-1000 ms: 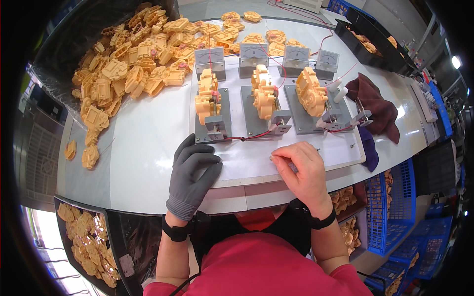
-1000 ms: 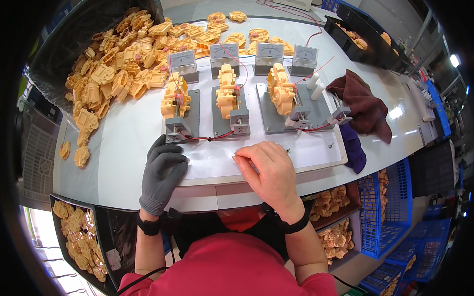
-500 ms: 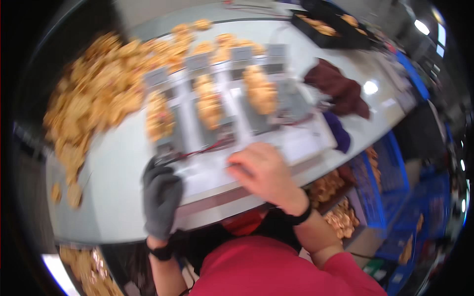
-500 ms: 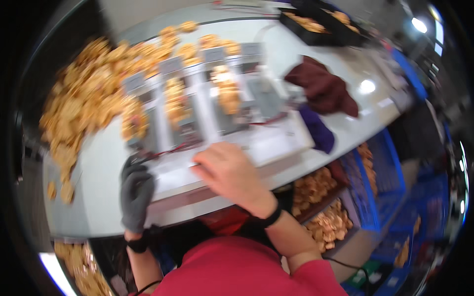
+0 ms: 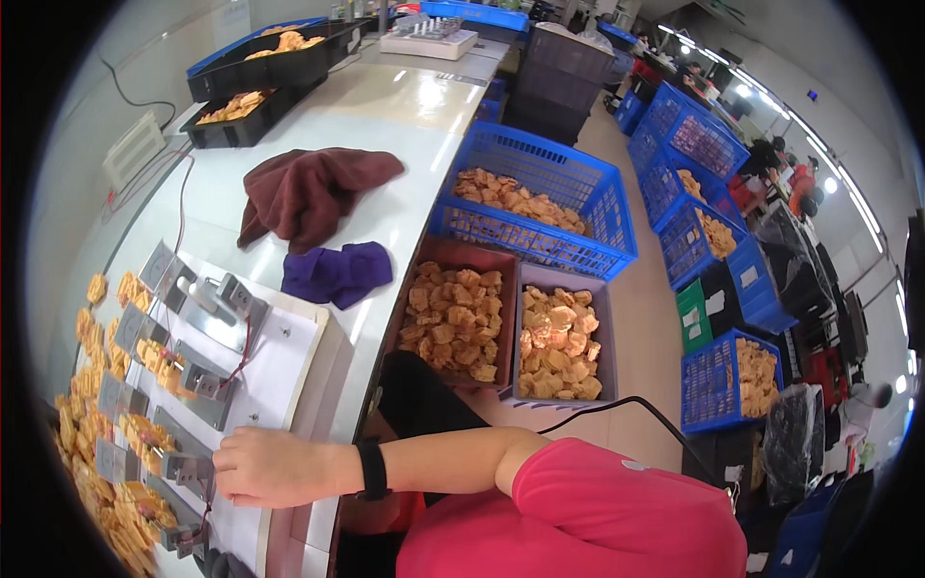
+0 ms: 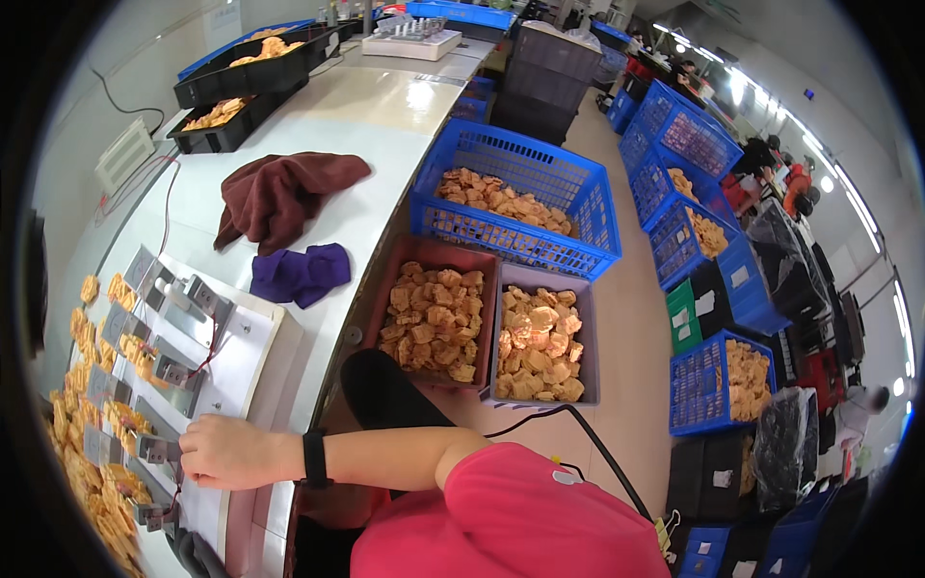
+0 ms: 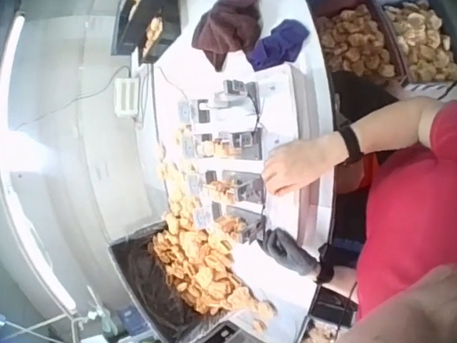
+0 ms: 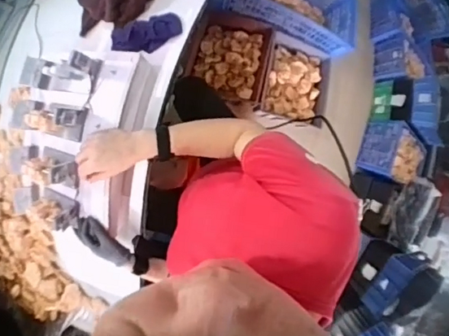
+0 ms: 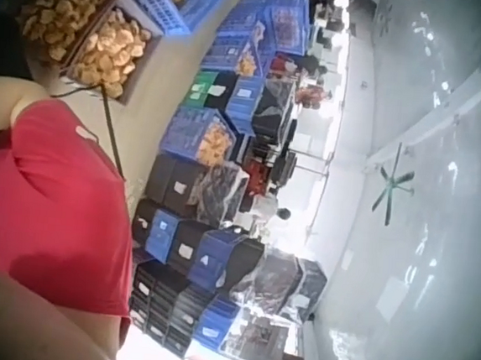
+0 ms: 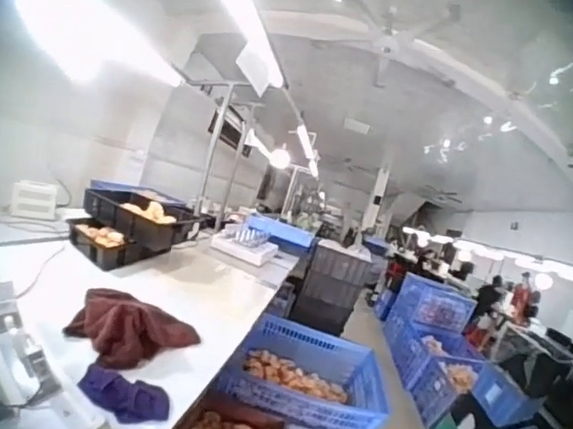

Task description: Assemble plastic toy components by fitting pieces together using a jig.

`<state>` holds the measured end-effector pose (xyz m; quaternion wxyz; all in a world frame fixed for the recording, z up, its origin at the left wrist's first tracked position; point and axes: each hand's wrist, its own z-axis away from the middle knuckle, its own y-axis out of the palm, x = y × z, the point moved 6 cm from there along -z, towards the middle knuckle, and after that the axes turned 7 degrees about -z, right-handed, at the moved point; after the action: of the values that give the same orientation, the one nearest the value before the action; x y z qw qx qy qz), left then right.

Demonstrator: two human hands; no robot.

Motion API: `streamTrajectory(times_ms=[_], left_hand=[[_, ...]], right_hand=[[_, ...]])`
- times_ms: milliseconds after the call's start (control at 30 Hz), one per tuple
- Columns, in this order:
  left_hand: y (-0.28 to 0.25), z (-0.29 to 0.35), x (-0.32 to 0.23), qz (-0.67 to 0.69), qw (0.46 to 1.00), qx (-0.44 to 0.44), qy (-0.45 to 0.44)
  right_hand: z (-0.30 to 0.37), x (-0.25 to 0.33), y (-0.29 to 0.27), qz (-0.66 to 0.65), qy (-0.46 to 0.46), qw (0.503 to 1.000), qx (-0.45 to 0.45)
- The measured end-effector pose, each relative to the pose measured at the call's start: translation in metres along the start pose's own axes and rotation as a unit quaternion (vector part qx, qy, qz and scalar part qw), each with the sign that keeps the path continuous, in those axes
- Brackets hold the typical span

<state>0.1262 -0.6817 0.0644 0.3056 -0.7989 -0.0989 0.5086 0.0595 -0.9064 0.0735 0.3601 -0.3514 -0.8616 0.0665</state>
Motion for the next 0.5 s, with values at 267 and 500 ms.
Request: streamTrajectory(times_ms=[267, 500], left_hand=[[-0.006, -0.002, 0.009, 0.005, 1.0, -0.01, 0.021], [-0.005, -0.001, 0.01, 0.021, 1.0, -0.018, 0.004]], right_hand=[[-0.002, -0.001, 0.008, -0.004, -0.003, 1.0, -0.01], [-0.001, -0.003, 0.009, 0.001, 0.003, 1.0, -0.009]])
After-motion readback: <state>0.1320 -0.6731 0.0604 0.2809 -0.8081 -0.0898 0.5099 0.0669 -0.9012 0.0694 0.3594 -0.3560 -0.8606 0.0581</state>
